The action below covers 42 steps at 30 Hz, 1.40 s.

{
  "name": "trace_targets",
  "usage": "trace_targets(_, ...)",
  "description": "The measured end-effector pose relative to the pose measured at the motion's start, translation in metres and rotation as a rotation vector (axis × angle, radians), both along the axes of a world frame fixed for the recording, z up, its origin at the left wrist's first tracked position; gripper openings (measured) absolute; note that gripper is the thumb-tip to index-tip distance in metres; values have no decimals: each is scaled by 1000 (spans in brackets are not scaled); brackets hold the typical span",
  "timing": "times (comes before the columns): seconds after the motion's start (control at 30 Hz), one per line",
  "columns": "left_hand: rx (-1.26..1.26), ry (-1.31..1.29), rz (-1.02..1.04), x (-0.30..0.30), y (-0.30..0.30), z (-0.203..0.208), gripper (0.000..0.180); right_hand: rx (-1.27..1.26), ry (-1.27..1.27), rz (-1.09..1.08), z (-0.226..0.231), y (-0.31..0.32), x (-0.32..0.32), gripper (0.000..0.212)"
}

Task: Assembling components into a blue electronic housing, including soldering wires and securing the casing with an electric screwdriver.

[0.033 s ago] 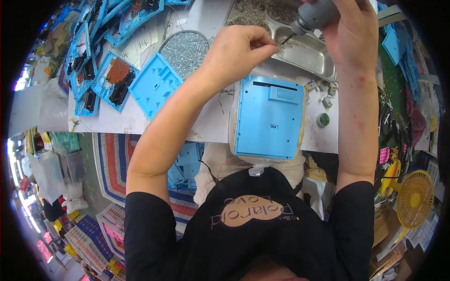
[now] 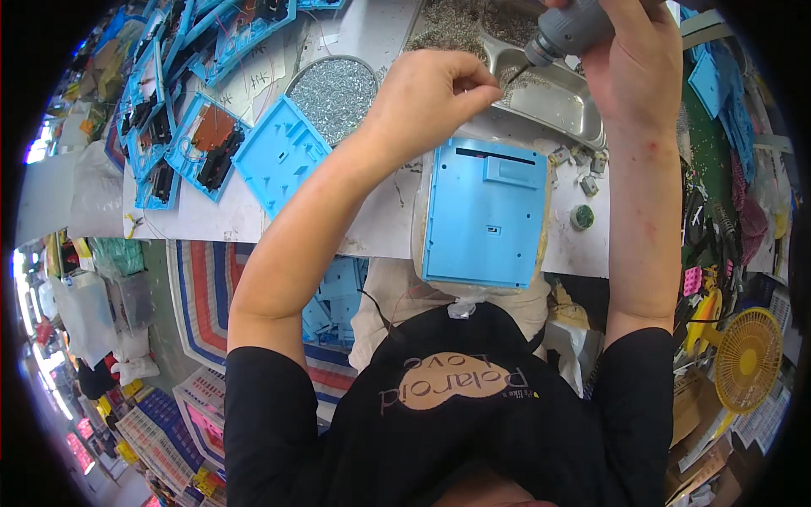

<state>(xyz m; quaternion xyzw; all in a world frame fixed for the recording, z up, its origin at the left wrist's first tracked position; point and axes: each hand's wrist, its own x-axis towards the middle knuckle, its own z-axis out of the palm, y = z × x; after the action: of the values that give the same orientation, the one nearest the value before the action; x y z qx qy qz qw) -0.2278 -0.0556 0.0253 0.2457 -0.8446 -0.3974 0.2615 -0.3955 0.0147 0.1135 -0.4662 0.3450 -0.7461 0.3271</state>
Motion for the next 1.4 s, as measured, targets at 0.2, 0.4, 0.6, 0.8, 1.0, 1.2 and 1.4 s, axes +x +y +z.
trace_targets(0.2, 59, 49, -16, 7, 29, 6, 17, 0, -53, -31, 5, 19, 12, 30)
trace_targets(0.4, 126, 39, 22, 11, 35, 7, 16, 13, -19, 11, -6, 29, 7, 28)
trace_targets(0.6, 88, 54, 18, 13, 32, 6, 13, 48, 66, 123, -17, 28, -8, 32)
trace_targets(0.8, -438, -64, 52, 17, 24, -1, 21, 71, 52, 107, -22, 22, -5, 32)
trace_targets(1.0, -654, -551, 355, 86, -54, -10, 21, 186, 294, -170, -31, 20, -36, 34)
trace_targets(1.2, -592, -570, 344, 115, -64, -42, 13, -34, 958, -617, -6, 40, 9, 44)
trace_targets(1.4, -675, -541, 374, 106, -72, -47, 12, -35, 1616, -147, -93, -91, 88, 20)
